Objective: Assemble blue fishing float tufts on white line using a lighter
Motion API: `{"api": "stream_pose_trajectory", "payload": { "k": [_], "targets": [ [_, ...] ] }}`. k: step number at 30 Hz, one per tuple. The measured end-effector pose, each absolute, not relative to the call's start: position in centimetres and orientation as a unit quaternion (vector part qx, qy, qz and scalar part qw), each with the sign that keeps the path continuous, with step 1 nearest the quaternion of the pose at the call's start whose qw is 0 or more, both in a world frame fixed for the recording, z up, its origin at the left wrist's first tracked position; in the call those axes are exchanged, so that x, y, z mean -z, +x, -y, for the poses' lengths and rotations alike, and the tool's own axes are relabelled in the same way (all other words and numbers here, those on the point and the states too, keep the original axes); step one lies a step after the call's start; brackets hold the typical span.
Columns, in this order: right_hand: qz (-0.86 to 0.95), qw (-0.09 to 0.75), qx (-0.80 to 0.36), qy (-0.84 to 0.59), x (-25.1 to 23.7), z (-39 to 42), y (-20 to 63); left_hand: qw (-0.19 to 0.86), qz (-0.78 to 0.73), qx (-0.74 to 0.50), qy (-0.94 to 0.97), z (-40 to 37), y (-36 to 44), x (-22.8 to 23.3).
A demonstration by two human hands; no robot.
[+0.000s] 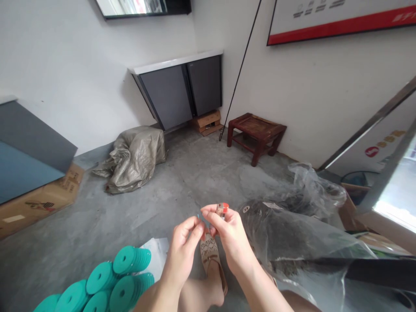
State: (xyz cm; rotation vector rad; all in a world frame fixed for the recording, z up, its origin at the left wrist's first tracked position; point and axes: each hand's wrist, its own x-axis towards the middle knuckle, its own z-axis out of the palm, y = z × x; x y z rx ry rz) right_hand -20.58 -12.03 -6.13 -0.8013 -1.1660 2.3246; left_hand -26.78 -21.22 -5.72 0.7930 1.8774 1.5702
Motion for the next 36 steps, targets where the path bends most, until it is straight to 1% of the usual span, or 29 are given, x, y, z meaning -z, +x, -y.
{"api": "stream_pose_trajectory", "payload": {
  "k": [12,15,19,22,24,28,33,36],
  "targets": [
    [0.418,0.214,-0.836,-0.284,6.6,11.9,-20.6,0.266,-0.714,-0.583,0.28,21.7,-27.2,5.8],
    [0.414,0.176,-0.851,-0.272,7.2,11.8,-20.8,0.232,-0.743,-0.568,0.268,22.5,-27.8,5.7],
    [0.489,0.096,-0.833,-0.24,8.5,12.9,-21.5,0.18,-0.774,-0.554,0.248,23.9,-28.5,5.6],
    [0.537,0.082,-0.81,-0.221,9.2,14.3,-22.3,0.149,-0.788,-0.552,0.228,24.6,-28.8,5.7],
    [0.528,0.089,-0.817,-0.213,9.2,15.0,-22.7,0.141,-0.792,-0.55,0.223,24.9,-28.9,5.9],
    [0.484,0.135,-0.839,-0.21,8.8,15.5,-23.3,0.138,-0.797,-0.546,0.219,25.0,-29.0,6.3],
    [0.474,0.181,-0.828,-0.237,8.3,15.8,-23.8,0.144,-0.798,-0.543,0.22,24.8,-28.8,6.4],
    [0.459,0.19,-0.829,-0.257,7.9,16.0,-24.0,0.137,-0.796,-0.552,0.207,24.6,-28.8,6.4]
  ]
}}
